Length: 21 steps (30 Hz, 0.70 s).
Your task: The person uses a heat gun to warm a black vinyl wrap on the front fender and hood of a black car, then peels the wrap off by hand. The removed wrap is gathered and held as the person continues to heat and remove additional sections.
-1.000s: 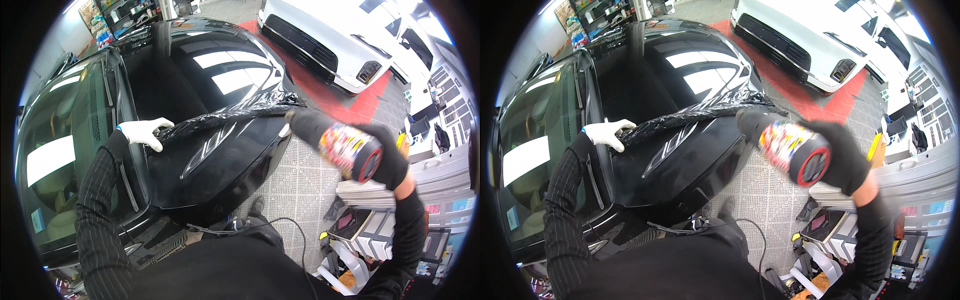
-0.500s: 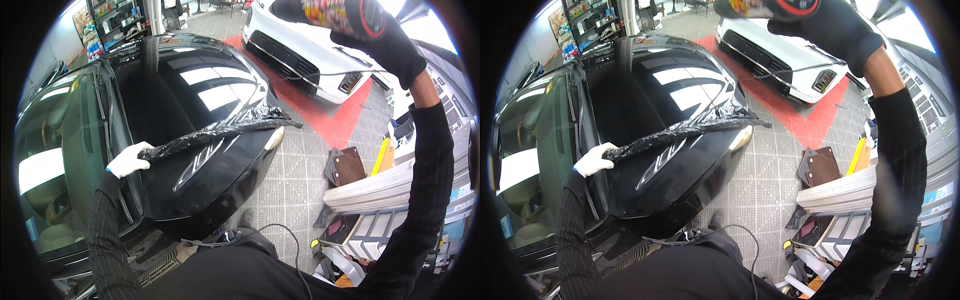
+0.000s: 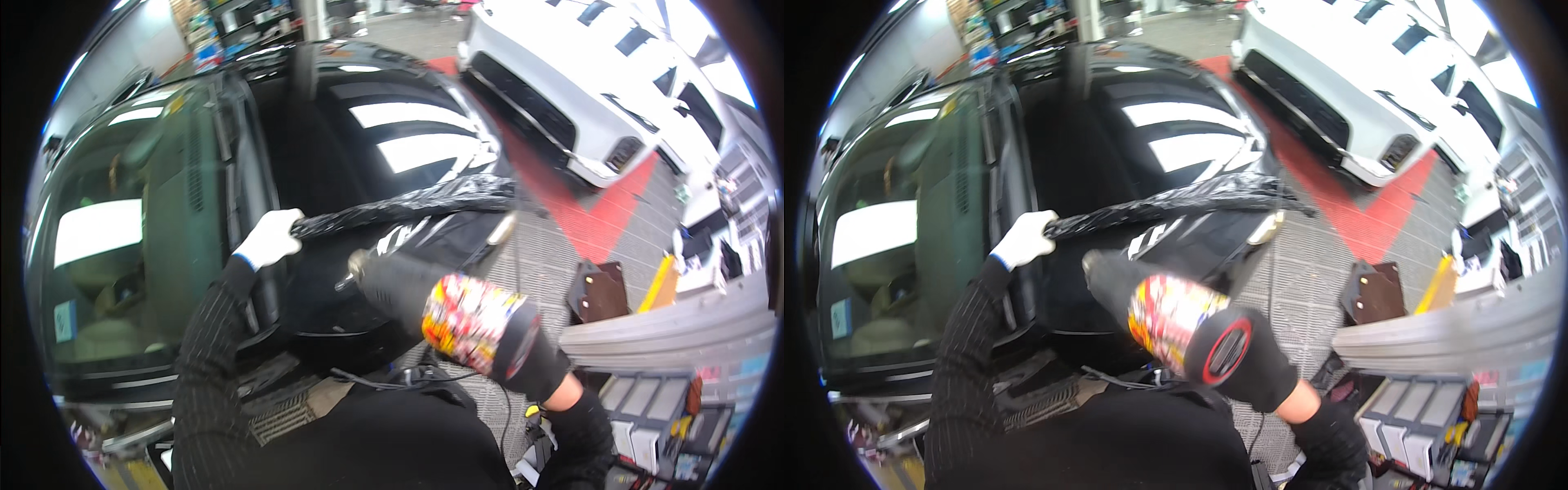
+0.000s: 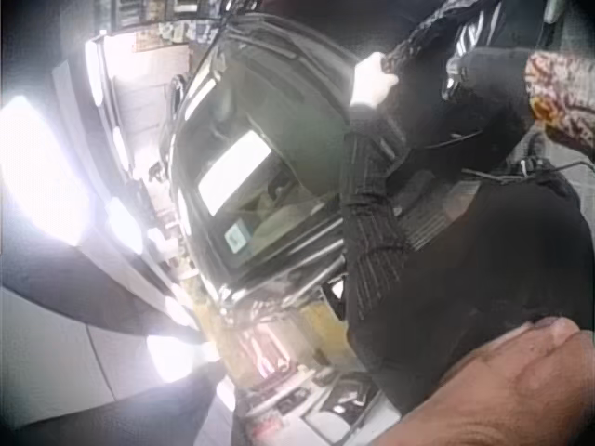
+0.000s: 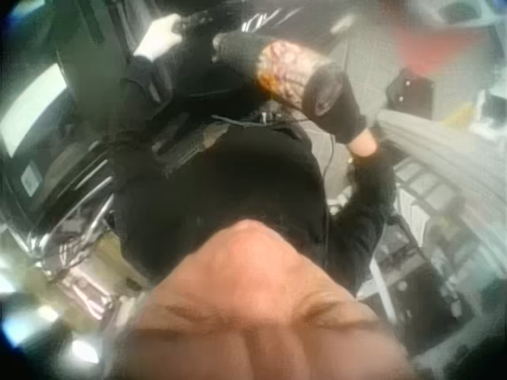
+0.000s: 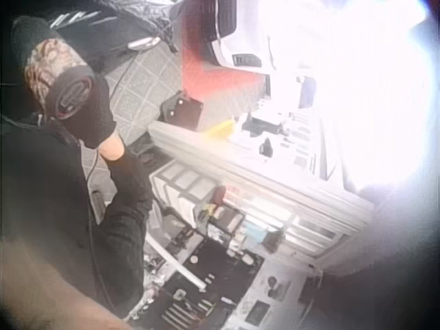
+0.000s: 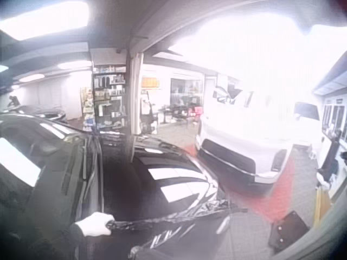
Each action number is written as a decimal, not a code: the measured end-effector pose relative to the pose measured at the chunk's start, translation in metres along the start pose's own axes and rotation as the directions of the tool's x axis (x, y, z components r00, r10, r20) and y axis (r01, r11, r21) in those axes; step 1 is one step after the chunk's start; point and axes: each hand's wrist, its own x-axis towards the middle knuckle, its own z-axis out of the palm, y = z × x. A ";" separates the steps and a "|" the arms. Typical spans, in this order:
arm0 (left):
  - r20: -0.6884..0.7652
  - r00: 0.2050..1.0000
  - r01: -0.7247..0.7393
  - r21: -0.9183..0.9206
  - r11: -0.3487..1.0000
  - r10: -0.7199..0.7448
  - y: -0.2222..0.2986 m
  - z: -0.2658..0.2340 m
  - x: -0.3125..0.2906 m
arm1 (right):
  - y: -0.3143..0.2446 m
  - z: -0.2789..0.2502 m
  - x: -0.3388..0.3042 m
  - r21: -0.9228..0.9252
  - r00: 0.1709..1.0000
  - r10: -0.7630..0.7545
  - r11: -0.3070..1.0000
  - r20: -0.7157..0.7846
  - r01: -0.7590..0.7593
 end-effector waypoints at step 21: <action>0.051 0.999 0.002 0.178 0.984 -0.012 0.008 -0.010 0.001 | -0.034 0.126 -0.010 0.462 0.819 0.563 0.759 -0.110 -0.460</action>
